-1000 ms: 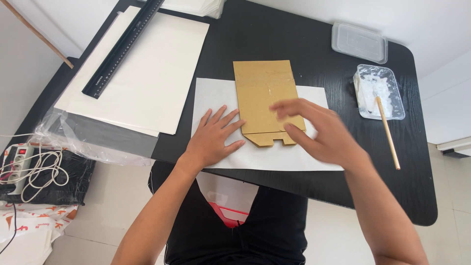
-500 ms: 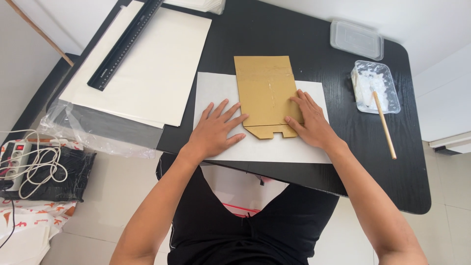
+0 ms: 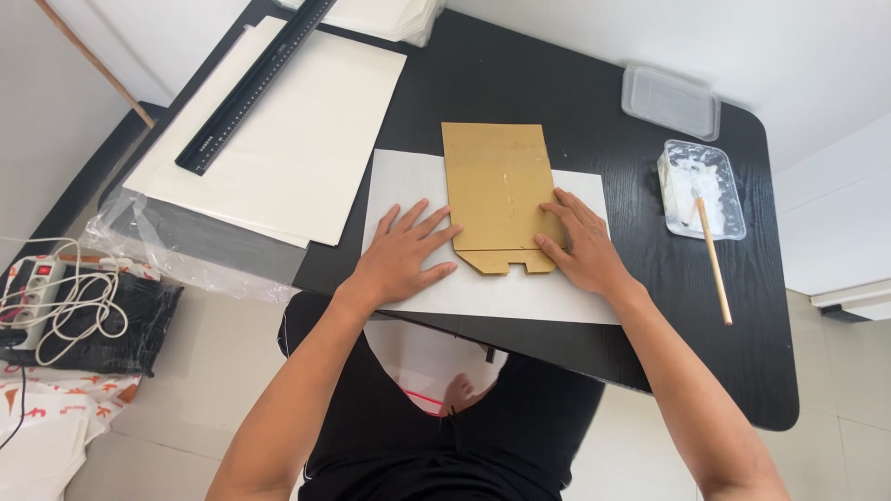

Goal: The person places a white sheet of paper on a table and positions a cardboard template on top. They fold the edges of the paper over the template and press them down. Then, using a brush, they apply white glue from a container onto the folded paper edges.

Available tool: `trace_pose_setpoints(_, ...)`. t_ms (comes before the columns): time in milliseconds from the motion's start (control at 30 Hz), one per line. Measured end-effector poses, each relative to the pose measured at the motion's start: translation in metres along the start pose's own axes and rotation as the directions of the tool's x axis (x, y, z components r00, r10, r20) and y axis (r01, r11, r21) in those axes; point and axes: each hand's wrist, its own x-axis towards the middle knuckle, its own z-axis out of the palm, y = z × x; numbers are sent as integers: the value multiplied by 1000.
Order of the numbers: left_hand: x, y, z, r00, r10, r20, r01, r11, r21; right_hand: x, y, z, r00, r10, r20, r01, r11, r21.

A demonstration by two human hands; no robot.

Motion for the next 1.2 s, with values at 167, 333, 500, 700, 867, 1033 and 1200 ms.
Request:
trace_pose_setpoints(167, 2, -2, 2, 1000, -13, 0, 13, 1000, -26, 1, 1, -2, 1000, 9, -20, -9, 1000, 8)
trace_pose_setpoints(333, 6, -5, 2, 1000, -29, -4, 29, 997, -69, 1, 0, -6, 999, 35, -8, -35, 999, 7)
trace_pose_setpoints(500, 13, -9, 1, 998, -65, -18, 62, 986, -152, -1, 3, -8, 1000, 3, -18, -2, 999, 52)
trace_pose_setpoints(700, 43, -22, -6, 989, -120, -84, 112, 989, -95, -3, 3, -9, 1000, 3, -28, -1, 997, 79)
trace_pose_setpoints(867, 57, -32, 4, 965, -135, -225, 119, 989, -84, -3, 3, -11, 999, -10, -33, 13, 997, 77)
trace_pose_setpoints(1033, 55, -31, 7, 952, -118, -283, 101, 992, -75, 0, 8, -7, 999, -19, -43, 22, 997, 71)
trace_pose_setpoints(1200, 52, -29, 5, 953, -100, -285, 87, 995, -58, 1, 6, -8, 999, -1, -50, 5, 997, 80)
